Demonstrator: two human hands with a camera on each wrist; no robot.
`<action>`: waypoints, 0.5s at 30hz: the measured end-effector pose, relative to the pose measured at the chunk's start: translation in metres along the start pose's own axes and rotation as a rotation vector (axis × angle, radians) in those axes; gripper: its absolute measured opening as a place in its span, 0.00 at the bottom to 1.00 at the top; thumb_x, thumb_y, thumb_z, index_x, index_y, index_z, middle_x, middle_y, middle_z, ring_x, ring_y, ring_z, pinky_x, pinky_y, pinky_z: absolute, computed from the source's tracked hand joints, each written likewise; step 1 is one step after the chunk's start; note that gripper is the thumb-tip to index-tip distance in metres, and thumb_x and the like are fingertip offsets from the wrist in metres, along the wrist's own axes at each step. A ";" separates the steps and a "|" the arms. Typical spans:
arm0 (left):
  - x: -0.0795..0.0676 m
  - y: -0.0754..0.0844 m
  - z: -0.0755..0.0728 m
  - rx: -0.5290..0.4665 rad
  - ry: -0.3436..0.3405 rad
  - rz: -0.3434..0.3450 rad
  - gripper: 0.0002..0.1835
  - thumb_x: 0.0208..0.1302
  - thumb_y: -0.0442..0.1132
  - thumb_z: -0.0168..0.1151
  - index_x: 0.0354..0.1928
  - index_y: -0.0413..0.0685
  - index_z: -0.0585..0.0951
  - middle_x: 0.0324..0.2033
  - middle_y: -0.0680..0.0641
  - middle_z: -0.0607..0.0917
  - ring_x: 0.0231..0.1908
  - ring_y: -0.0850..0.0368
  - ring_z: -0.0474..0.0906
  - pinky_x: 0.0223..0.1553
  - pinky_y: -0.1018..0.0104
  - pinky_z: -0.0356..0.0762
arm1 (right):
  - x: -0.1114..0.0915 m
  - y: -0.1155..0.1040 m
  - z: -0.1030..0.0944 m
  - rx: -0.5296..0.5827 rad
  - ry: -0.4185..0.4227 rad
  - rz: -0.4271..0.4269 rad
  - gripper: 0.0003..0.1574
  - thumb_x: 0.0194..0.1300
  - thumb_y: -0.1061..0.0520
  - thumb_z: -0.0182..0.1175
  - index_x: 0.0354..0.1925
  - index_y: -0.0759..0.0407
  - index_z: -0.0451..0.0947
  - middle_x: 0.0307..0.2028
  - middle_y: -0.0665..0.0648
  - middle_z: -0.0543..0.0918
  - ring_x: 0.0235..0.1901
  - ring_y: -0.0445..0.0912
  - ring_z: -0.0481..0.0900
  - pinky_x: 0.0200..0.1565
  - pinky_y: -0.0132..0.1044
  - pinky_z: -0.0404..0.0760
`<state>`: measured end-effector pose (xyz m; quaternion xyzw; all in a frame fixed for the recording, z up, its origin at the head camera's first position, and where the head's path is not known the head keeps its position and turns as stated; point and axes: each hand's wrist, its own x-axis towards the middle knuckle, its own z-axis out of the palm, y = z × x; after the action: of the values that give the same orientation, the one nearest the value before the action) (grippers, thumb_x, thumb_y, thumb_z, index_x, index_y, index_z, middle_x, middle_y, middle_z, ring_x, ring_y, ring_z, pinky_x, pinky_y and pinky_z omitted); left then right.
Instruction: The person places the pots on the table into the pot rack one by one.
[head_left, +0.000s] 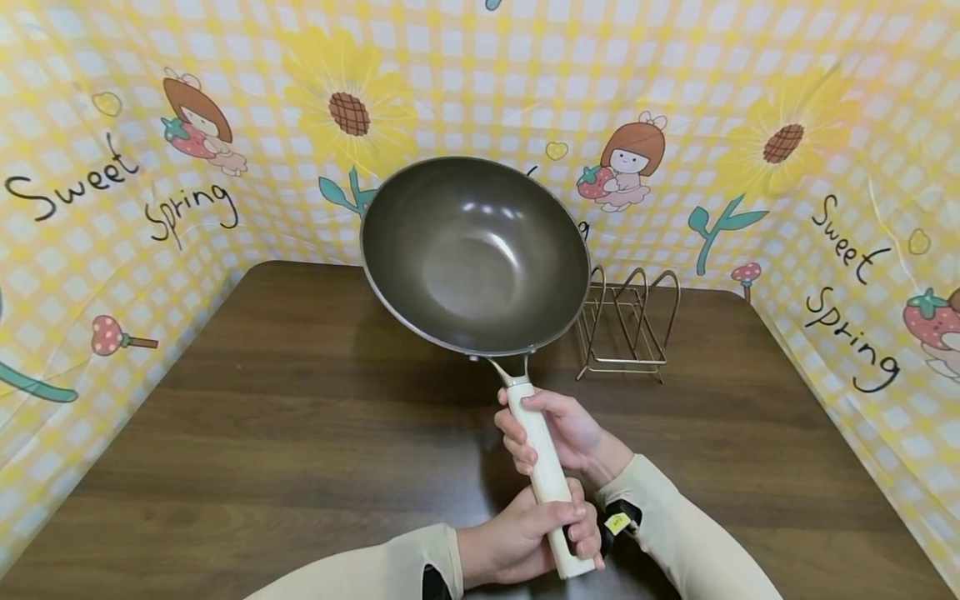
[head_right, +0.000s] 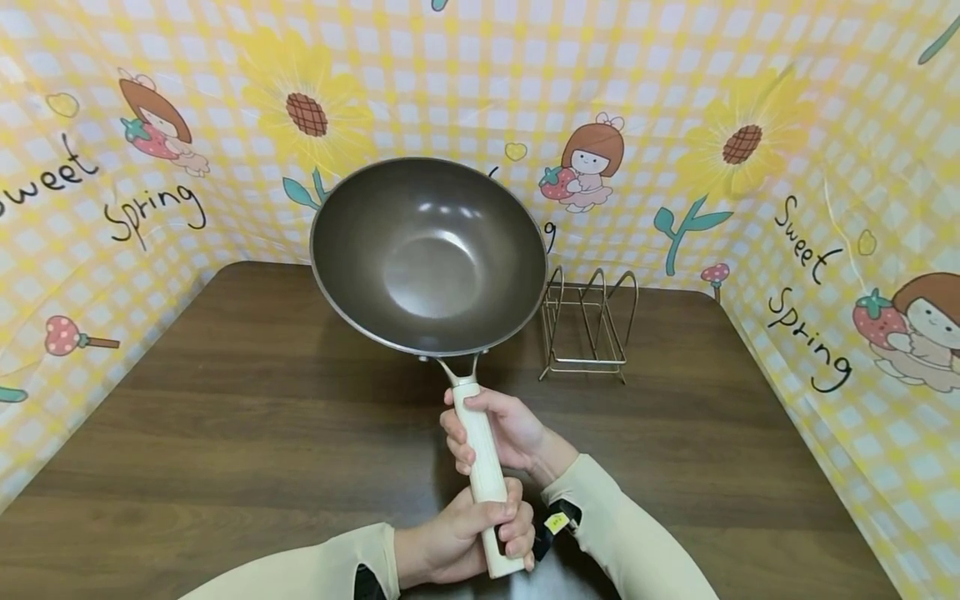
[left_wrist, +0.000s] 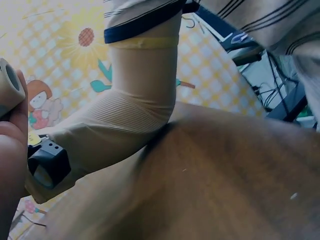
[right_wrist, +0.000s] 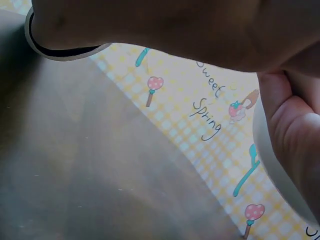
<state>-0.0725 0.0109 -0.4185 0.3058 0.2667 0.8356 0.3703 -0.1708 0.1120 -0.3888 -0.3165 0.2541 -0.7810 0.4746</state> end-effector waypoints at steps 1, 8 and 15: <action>0.000 0.001 0.000 0.005 0.005 -0.002 0.12 0.65 0.31 0.39 0.34 0.59 0.67 0.23 0.57 0.69 0.28 0.63 0.69 0.43 0.62 0.72 | 0.001 -0.001 0.000 0.001 0.001 -0.005 0.15 0.67 0.57 0.32 0.49 0.54 0.60 0.26 0.53 0.68 0.22 0.42 0.73 0.28 0.34 0.75; 0.003 0.007 -0.004 0.024 0.015 -0.014 0.12 0.64 0.29 0.38 0.35 0.57 0.66 0.22 0.56 0.70 0.28 0.63 0.71 0.42 0.61 0.73 | 0.002 -0.007 -0.001 0.003 -0.013 -0.040 0.16 0.66 0.57 0.32 0.49 0.53 0.62 0.26 0.53 0.68 0.22 0.42 0.72 0.28 0.34 0.75; 0.005 0.008 -0.007 0.075 0.019 -0.031 0.10 0.66 0.29 0.40 0.34 0.55 0.66 0.22 0.55 0.70 0.28 0.62 0.72 0.41 0.60 0.74 | 0.001 -0.011 -0.001 -0.011 -0.048 -0.063 0.17 0.66 0.56 0.33 0.50 0.53 0.62 0.26 0.53 0.69 0.22 0.44 0.73 0.29 0.35 0.75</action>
<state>-0.0836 0.0082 -0.4159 0.3075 0.3060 0.8221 0.3687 -0.1785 0.1156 -0.3814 -0.3455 0.2369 -0.7864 0.4539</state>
